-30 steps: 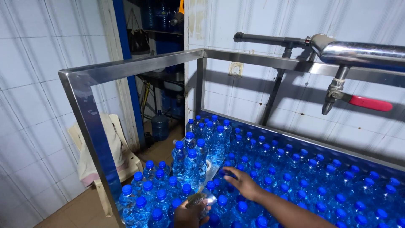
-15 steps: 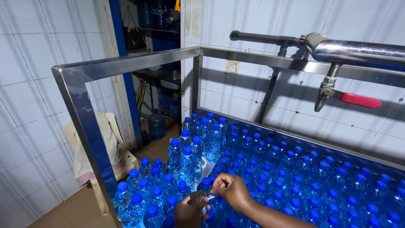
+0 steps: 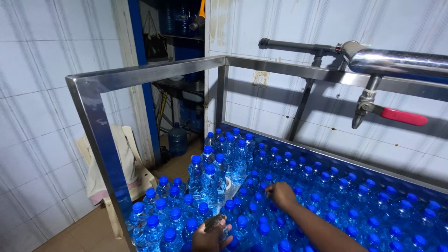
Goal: Preparing and applying small plastic seals or labels to water bottles at a bottling station.
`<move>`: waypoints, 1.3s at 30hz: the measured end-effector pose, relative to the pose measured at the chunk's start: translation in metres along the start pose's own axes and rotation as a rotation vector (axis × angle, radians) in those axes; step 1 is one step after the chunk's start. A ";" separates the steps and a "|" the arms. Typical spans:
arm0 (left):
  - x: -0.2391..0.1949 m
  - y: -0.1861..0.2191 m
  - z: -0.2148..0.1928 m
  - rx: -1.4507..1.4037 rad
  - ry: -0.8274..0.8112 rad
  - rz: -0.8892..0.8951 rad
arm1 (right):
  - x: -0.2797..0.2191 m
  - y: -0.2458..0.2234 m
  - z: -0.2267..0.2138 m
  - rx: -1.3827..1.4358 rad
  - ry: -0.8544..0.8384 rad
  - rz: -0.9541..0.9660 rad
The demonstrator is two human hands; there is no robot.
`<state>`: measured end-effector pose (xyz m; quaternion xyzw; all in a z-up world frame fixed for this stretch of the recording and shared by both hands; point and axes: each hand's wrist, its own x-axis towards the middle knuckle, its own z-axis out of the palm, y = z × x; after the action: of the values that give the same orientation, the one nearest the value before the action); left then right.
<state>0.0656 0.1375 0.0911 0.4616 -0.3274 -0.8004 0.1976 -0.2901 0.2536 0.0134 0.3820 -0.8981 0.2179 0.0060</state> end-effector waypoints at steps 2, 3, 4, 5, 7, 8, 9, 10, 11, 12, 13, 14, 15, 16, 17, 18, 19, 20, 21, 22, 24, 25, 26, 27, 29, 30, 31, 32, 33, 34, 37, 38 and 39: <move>0.002 0.000 -0.002 -0.003 -0.026 -0.005 | 0.015 0.013 0.016 0.094 -0.034 0.024; 0.003 -0.001 -0.004 -0.001 -0.054 -0.012 | 0.022 0.020 0.025 0.187 -0.067 0.054; 0.001 0.001 -0.003 -0.004 -0.049 -0.011 | 0.031 0.028 0.035 0.188 -0.071 0.050; -0.002 0.003 -0.002 -0.016 0.002 -0.034 | 0.040 0.035 0.046 0.155 -0.061 -0.071; -0.001 0.002 -0.003 -0.027 0.060 -0.062 | 0.040 0.030 0.052 0.124 -0.057 -0.189; 0.003 0.000 -0.004 -0.029 0.069 -0.053 | 0.035 0.016 0.046 0.259 -0.107 -0.085; 0.006 -0.002 -0.005 -0.031 0.078 -0.044 | 0.029 0.002 0.040 0.392 -0.156 0.022; 0.006 -0.002 -0.006 -0.032 0.081 -0.046 | 0.027 0.002 0.039 0.392 -0.160 0.022; 0.006 -0.001 -0.007 -0.026 0.065 -0.044 | 0.026 0.001 0.038 0.238 -0.085 -0.056; 0.006 0.001 -0.008 -0.018 0.050 -0.041 | 0.024 -0.001 0.038 0.087 -0.008 -0.132; 0.010 0.001 -0.009 -0.018 0.055 -0.041 | 0.015 -0.001 0.035 0.090 -0.012 -0.133; 0.015 0.003 -0.008 0.023 0.093 -0.074 | 0.008 -0.001 0.031 0.021 0.024 -0.363; 0.019 0.005 -0.008 0.063 0.131 -0.106 | 0.001 -0.002 0.026 -0.050 0.062 -0.592; 0.022 0.004 -0.010 0.061 0.131 -0.109 | -0.014 -0.011 0.013 -0.051 0.060 -0.592; 0.025 0.002 -0.011 0.036 0.128 -0.103 | -0.030 -0.019 0.000 -0.046 -0.196 -0.497; 0.028 0.001 -0.012 0.012 0.122 -0.096 | -0.045 -0.028 -0.014 -0.041 -0.445 -0.394; 0.024 0.000 -0.013 0.013 0.120 -0.097 | -0.044 -0.023 -0.008 -0.042 -0.444 -0.392; 0.020 -0.001 -0.012 -0.022 0.116 -0.072 | -0.040 -0.018 -0.005 -0.031 -0.464 -0.399; 0.017 -0.002 -0.011 -0.056 0.111 -0.048 | -0.037 -0.013 -0.001 -0.020 -0.484 -0.405; 0.017 -0.007 -0.012 -0.061 0.111 -0.047 | -0.040 -0.028 -0.007 -0.023 -0.485 -0.409; 0.017 -0.014 -0.012 0.024 0.068 0.087 | -0.045 -0.056 -0.018 0.081 -0.402 -0.238; 0.023 -0.014 -0.010 0.021 0.068 0.091 | -0.048 -0.077 -0.027 0.080 -0.399 -0.242; 0.028 -0.016 -0.007 -0.024 0.080 0.068 | -0.053 -0.096 -0.037 0.239 -0.466 -0.259; 0.033 -0.019 -0.004 -0.070 0.092 0.043 | -0.058 -0.115 -0.047 0.399 -0.530 -0.275; 0.032 -0.025 -0.005 -0.057 0.041 0.082 | -0.086 -0.152 -0.060 0.549 -0.552 -0.224; 0.032 -0.028 -0.006 -0.047 -0.008 0.125 | -0.100 -0.171 -0.066 0.700 -0.571 -0.179; 0.035 -0.033 -0.007 -0.042 -0.011 0.120 | -0.107 -0.173 -0.059 0.702 -0.569 -0.171; 0.038 -0.035 -0.008 0.069 -0.016 0.183 | -0.112 -0.176 -0.052 0.692 -0.460 -0.154; 0.041 -0.037 -0.010 0.180 -0.021 0.245 | -0.118 -0.179 -0.046 0.681 -0.351 -0.136; 0.032 -0.033 -0.006 0.178 -0.023 0.248 | -0.122 -0.179 -0.045 0.679 -0.348 -0.138; 0.024 -0.027 0.003 -0.086 -0.079 0.107 | -0.129 -0.182 -0.044 0.910 -0.272 -0.055; 0.035 -0.032 0.003 -0.118 -0.075 0.100 | -0.131 -0.183 -0.045 0.947 -0.244 -0.032; 0.046 -0.037 0.004 -0.150 -0.071 0.093 | -0.133 -0.184 -0.046 0.984 -0.216 -0.009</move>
<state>0.0390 0.1367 0.0382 0.4010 -0.2943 -0.8286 0.2568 -0.0767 0.2500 0.1021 0.3639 -0.6826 0.5748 -0.2671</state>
